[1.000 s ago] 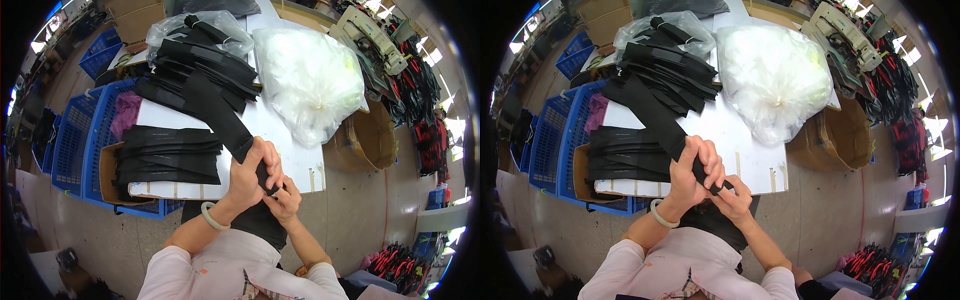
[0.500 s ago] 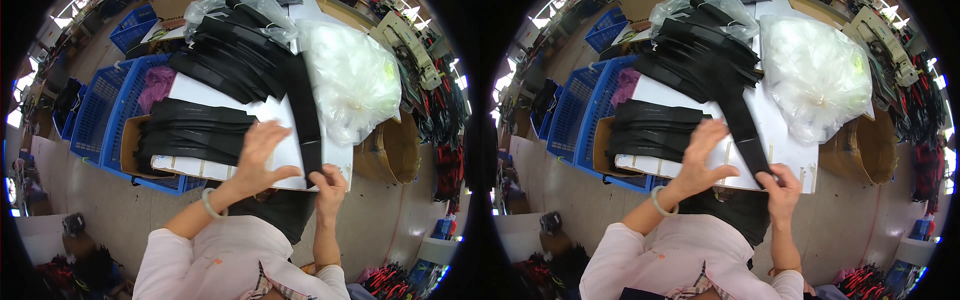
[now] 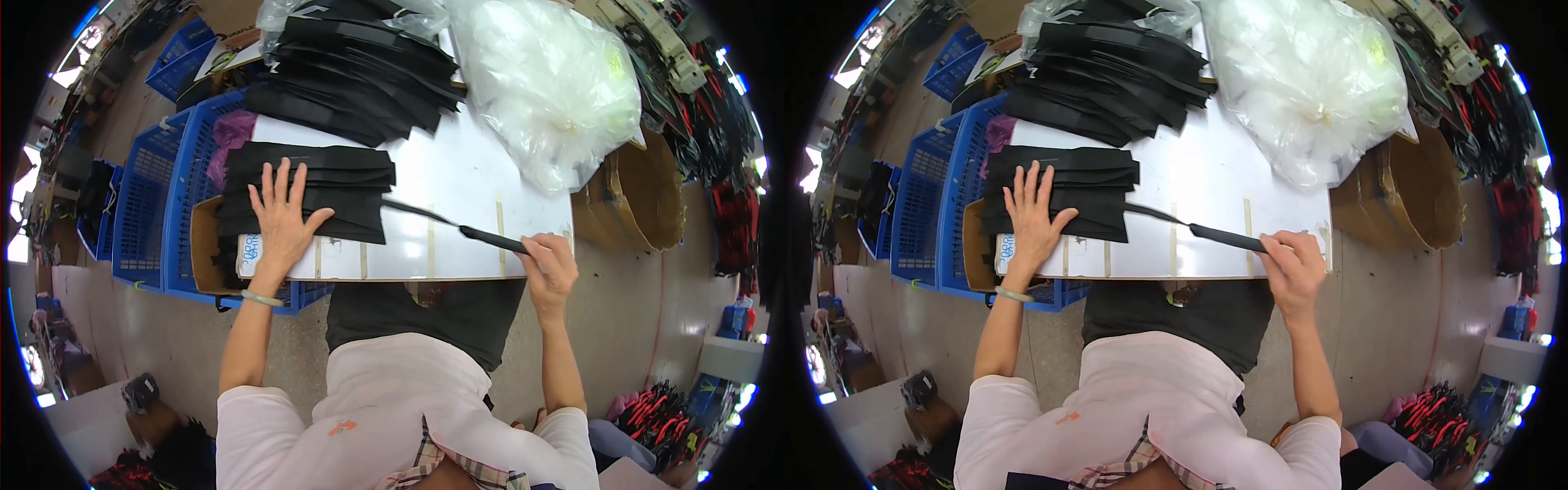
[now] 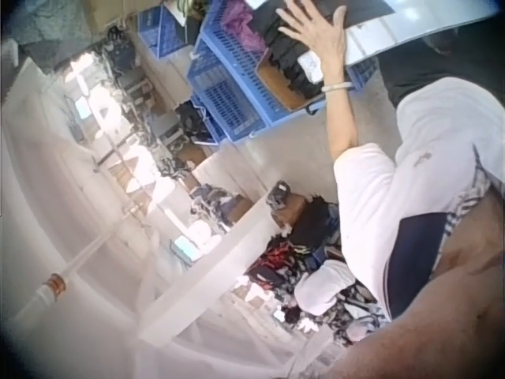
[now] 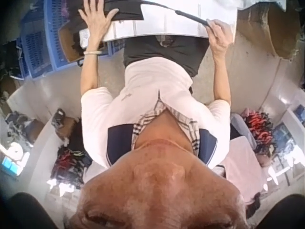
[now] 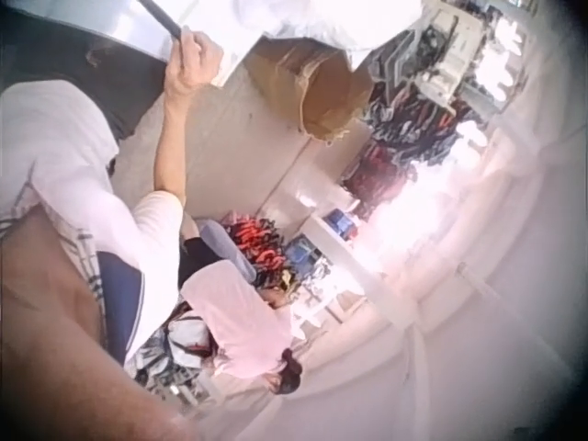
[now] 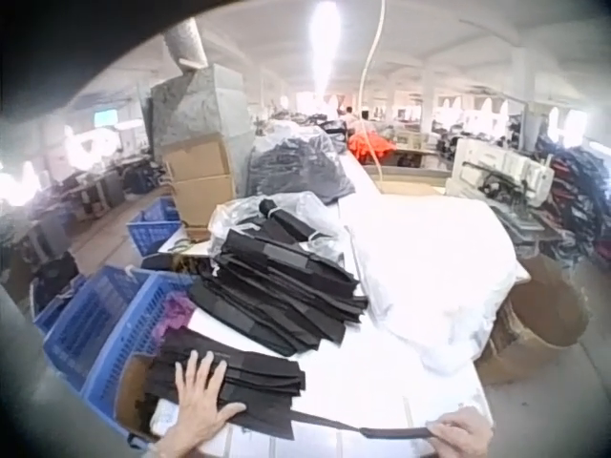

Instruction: Applying double-sided adhesive strips to black fabric components using a template on a workbench.

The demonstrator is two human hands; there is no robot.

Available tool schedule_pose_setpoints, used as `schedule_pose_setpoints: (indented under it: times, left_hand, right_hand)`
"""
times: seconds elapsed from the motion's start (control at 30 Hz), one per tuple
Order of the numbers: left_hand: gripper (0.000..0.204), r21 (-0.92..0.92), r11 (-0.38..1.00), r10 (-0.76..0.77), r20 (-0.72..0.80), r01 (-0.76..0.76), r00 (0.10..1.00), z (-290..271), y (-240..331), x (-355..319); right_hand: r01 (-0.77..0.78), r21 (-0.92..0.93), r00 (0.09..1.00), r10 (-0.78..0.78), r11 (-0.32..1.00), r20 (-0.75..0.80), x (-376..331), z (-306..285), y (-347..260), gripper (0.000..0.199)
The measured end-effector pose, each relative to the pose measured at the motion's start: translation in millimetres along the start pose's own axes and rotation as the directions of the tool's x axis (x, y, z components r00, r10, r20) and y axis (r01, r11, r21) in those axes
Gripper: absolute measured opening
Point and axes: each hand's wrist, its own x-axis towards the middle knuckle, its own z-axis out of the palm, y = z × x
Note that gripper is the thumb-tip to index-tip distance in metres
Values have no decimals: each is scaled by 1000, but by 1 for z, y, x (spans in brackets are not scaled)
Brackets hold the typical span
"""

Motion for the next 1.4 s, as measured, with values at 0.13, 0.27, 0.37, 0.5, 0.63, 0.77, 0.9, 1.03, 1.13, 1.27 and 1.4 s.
schedule_pose_setpoints:
  times: [0.13, 0.27, 0.37, 0.5, 0.63, 0.77, 0.9, 1.03, 1.13, 1.27, 1.4]
  left_hand:
    - [61, -299, 954, -59, -165, 7, 985, -24, 11, 12]
    - [69, -480, 812, 298, -152, -334, 943, -52, 128, 11]
    - [81, -592, 744, 507, 200, -309, 838, -18, 186, -22]
    - [85, -460, 802, 517, 214, -381, 829, 2, 199, -38]
    - [80, -445, 816, 494, 206, -369, 845, 3, 213, -38]
    - [76, -497, 801, 447, 127, -333, 885, 10, 225, -40]
    - [76, -437, 833, 436, 139, -340, 889, 9, 231, -43]
    - [76, -392, 846, 441, 137, -360, 887, 12, 232, -45]
    - [77, -360, 855, 442, 130, -373, 888, 14, 235, -47]
    - [78, -364, 864, 405, 94, -347, 909, 22, 240, -52]
    - [55, -314, 864, 423, 25, -394, 906, 27, 241, -52]
  right_hand:
    - [241, -81, 968, -234, 967, 91, -4, 12, 11, 27]
    - [274, -148, 947, -239, 950, 216, -26, 30, 24, 28]
    - [200, -178, 942, -140, 964, 304, -33, 20, 16, 31]
    - [134, -289, 928, -17, 948, 372, -54, -11, 30, 45]
    - [81, -321, 929, 45, 944, 368, -68, -21, 37, 47]
    - [55, -304, 950, 44, 951, 309, -75, -18, 38, 44]
    - [50, -295, 964, 31, 954, 265, -80, -17, 39, 41]
    - [41, -287, 966, 36, 957, 256, -82, -15, 40, 40]
    - [44, -284, 970, 27, 958, 241, -86, -12, 42, 40]
    - [62, -290, 975, 4, 955, 220, -87, -8, 45, 39]
    - [76, -305, 975, -7, 949, 221, -87, -10, 46, 37]
